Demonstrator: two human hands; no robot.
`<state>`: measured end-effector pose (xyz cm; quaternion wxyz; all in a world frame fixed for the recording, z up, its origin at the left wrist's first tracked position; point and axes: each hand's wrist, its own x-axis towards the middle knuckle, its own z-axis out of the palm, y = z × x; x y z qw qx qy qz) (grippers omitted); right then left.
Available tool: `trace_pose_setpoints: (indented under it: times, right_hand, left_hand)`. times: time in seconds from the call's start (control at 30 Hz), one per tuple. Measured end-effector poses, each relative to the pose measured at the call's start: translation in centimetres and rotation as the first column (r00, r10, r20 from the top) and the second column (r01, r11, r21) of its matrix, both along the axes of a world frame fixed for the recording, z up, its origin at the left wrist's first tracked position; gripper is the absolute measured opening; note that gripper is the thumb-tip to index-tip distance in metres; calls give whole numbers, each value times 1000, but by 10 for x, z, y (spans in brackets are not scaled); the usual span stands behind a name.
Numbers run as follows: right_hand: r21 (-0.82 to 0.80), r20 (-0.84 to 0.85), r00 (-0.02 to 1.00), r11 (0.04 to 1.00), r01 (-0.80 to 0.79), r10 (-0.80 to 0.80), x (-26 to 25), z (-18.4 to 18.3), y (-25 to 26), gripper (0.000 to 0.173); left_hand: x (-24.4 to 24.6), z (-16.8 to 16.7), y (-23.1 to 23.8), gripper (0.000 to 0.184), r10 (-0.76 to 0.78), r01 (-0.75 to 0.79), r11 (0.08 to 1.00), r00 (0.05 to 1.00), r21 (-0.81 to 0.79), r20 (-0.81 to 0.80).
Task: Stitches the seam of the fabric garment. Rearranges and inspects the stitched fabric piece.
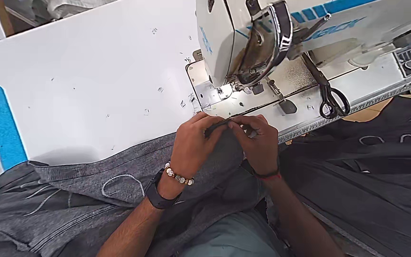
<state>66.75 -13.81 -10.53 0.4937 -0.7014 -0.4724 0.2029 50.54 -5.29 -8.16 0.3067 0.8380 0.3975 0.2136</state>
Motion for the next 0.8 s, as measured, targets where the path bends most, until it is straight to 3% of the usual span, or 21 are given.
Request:
trace_pose_setpoints:
  times: [0.1,0.23,0.37,0.47,0.57,0.8]
  right_hand:
    - [46,151,986,997,63,-69,-4,-2,2,9]
    - [119,442,886,988,94,-138,-11,-1,4,9]
    - [81,468,881,996,34,-68,-11,9,2,14]
    - [21,347,938,1000,-9,1,-7,12,1,19]
    - [-129,60,996,990,-64,72,6,13,3,19]
    - [-156,-313,934,961,-228,170,26,26,10,8]
  left_hand:
    - [3,-2,-6,18,34,-36,998,999,51,34]
    - [8,-8,-14,22,55,-55,971,998,232,7]
    - [11,-9,-13,21,90,-95,958,996,271,28]
    - [13,-11,-10,18,128,-137,979,990,151,63]
    - [14,-9,-7,18,128,-130,992,985,10,120]
    - [9,2,-3,18,62,-59,998,991,-32,119]
